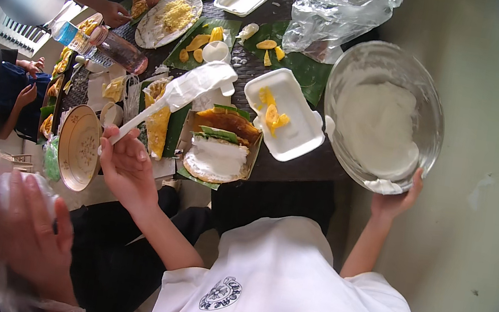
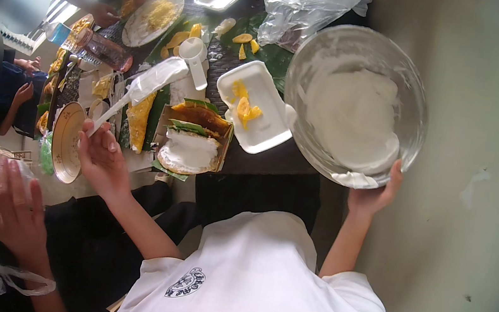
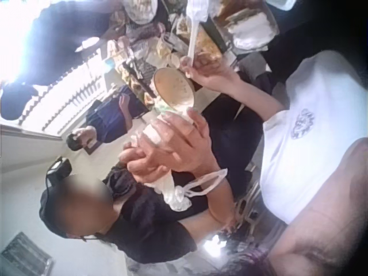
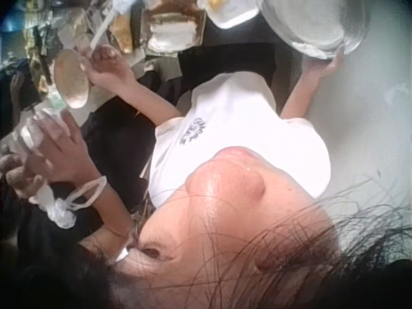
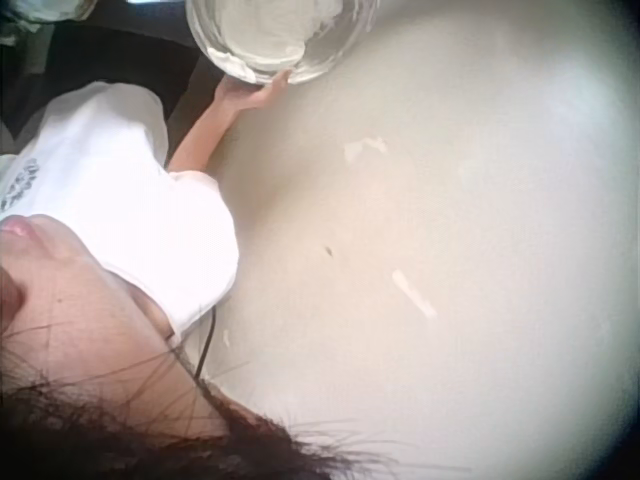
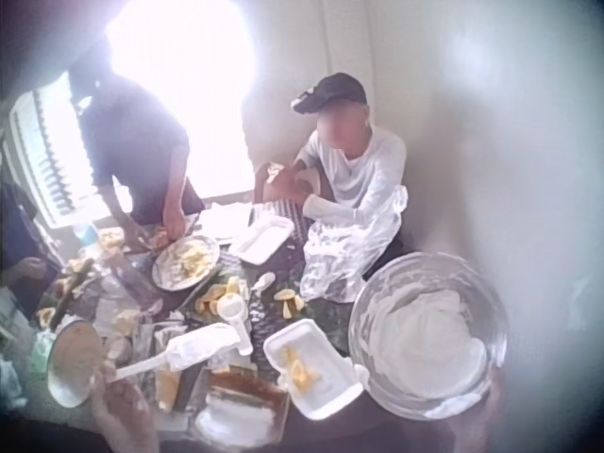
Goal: The person spreads a white creamy substance onto a layered food item using a plastic spoon. They scoop the cream from a metal bowl and apply it to the top of the food, which is placed on a banana leaf. The person also wipes the spoon with a tissue during the process.
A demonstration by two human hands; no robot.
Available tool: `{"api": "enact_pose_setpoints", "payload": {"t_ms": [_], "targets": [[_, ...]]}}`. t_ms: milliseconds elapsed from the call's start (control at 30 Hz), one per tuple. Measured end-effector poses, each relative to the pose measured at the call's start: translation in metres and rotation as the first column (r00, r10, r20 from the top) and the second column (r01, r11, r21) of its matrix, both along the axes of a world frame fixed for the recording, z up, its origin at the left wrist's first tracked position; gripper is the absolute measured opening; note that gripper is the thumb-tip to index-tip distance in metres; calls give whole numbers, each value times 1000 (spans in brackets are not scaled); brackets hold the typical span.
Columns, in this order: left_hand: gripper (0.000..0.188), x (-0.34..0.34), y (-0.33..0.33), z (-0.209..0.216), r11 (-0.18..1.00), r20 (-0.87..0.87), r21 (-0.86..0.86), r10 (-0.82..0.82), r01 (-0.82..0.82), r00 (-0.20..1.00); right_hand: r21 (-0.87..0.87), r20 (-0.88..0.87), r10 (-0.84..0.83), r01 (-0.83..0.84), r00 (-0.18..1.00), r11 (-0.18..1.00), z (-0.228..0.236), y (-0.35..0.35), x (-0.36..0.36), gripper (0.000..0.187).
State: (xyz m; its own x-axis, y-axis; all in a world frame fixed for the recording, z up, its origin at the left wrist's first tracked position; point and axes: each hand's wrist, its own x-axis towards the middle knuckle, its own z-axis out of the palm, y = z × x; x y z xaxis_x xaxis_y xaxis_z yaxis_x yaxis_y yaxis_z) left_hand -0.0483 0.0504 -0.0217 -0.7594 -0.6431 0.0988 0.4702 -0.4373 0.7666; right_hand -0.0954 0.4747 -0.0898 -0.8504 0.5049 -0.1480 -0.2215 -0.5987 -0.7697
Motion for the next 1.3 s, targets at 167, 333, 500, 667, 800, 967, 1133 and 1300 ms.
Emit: {"api": "enact_pose_setpoints", "payload": {"t_ms": [167,333,500,667,800,967,1133,1300], "targets": [[31,20,-12,-20,997,-34,51,-52,53,998,60,102,4,-10,995,998,17,16,14,59],[32,34,1,-24,996,20,-61,66,-64,998,30,22,100,-101,995,994,36,-12,2,49],[33,35,20,59,-387,-205,-919,305,-75,930,-18,-173,335,-343,926,939,41,-43,-28,42],[36,39,46,83,-954,-291,-208,269,214,918,-109,-184,366,-389,912,915,66,-85,-47,44],[31,19,61,68,-981,-172,21,186,193,967,-140,-227,406,-442,885,886,71,-96,-59,48],[28,-20,76,26,-995,11,-42,90,90,996,-121,-245,340,-377,908,918,59,-78,-65,50],[13,-29,77,10,-888,63,-428,155,167,986,-177,-218,304,-344,928,922,46,-68,-55,46],[8,-29,67,-7,-889,44,-418,187,188,981,-105,-112,166,-178,980,978,16,-45,-41,44]]}}
